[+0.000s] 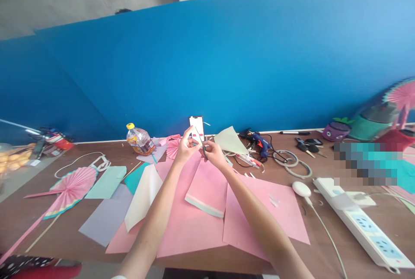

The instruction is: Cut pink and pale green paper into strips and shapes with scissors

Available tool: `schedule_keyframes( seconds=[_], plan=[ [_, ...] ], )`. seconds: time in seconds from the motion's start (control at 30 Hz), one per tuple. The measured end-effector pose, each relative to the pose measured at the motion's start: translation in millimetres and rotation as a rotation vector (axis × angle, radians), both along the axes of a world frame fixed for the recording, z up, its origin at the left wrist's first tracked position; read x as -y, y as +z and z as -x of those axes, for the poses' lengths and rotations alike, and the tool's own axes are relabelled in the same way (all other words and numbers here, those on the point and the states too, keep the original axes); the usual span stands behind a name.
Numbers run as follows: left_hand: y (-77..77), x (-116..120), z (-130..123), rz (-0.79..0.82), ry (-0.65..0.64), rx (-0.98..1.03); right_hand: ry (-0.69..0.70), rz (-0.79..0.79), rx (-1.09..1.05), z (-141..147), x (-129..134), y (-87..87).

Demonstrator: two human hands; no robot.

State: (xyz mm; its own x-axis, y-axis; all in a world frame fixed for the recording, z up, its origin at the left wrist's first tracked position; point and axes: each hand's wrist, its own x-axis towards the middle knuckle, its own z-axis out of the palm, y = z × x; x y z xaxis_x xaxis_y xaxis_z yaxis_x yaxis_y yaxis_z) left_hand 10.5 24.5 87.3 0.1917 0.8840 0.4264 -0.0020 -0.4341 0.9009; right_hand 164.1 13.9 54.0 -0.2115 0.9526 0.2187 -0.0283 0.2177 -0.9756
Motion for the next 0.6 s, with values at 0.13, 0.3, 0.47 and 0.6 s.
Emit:
schedule_keyframes(
  seconds=[0.13, 0.3, 0.47, 0.6],
  plan=[
    [-0.4, -0.7, 0.3, -0.004, 0.01, -0.006, 0.001, 0.004, -0.006, 0.0, -1.4, -1.8],
    [-2.2, -1.6, 0.8, 0.002, 0.008, -0.004, -0.009, 0.007, -0.002, 0.8, -1.6, -1.7],
    [-2.7, -1.8, 1.1, 0.014, 0.014, 0.004, -0.005, 0.012, 0.011, 0.8, -0.5, 0.0],
    [-2.8, -2.1, 1.6, 0.017, 0.01, 0.007, 0.0, 0.003, 0.016, 0.4, -1.7, -2.2]
  ],
)
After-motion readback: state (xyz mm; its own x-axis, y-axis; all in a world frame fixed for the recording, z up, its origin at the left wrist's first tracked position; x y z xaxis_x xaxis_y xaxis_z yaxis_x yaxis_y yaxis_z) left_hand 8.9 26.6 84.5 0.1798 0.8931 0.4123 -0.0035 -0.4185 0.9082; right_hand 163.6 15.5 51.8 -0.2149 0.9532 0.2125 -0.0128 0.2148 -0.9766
